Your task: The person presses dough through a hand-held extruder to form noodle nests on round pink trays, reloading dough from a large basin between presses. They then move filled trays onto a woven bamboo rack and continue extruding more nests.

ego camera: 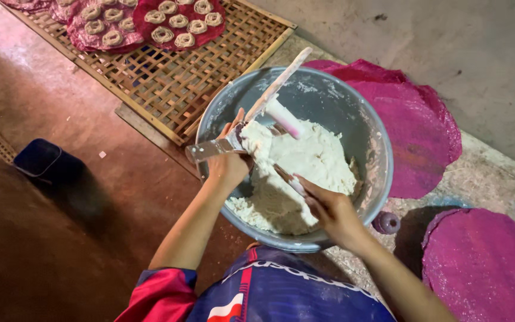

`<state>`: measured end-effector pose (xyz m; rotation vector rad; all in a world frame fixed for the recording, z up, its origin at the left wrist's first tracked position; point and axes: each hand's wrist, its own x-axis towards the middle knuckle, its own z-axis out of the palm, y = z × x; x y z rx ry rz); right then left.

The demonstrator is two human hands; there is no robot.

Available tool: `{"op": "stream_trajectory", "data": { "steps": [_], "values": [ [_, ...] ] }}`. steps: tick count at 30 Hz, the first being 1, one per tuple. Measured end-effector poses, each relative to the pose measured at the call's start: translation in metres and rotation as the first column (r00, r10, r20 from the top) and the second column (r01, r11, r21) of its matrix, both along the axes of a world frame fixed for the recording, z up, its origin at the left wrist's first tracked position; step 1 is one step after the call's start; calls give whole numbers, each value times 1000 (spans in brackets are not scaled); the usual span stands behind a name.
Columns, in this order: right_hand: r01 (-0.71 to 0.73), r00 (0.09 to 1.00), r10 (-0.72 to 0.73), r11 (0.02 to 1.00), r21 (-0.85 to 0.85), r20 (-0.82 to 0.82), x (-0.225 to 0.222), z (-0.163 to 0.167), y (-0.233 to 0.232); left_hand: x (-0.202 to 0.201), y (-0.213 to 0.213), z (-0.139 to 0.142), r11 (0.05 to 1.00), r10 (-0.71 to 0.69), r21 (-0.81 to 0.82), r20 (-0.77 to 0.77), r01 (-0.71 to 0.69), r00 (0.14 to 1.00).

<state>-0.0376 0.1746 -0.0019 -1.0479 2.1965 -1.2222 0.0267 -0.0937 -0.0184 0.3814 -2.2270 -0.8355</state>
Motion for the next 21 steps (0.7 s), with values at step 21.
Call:
{"op": "stream_trajectory", "data": {
  "steps": [21],
  "values": [
    [-110,769,422,827,551,-480,-37,125,-29,6,22,1,899,-264,-334,104,284,959]
  ]
}}
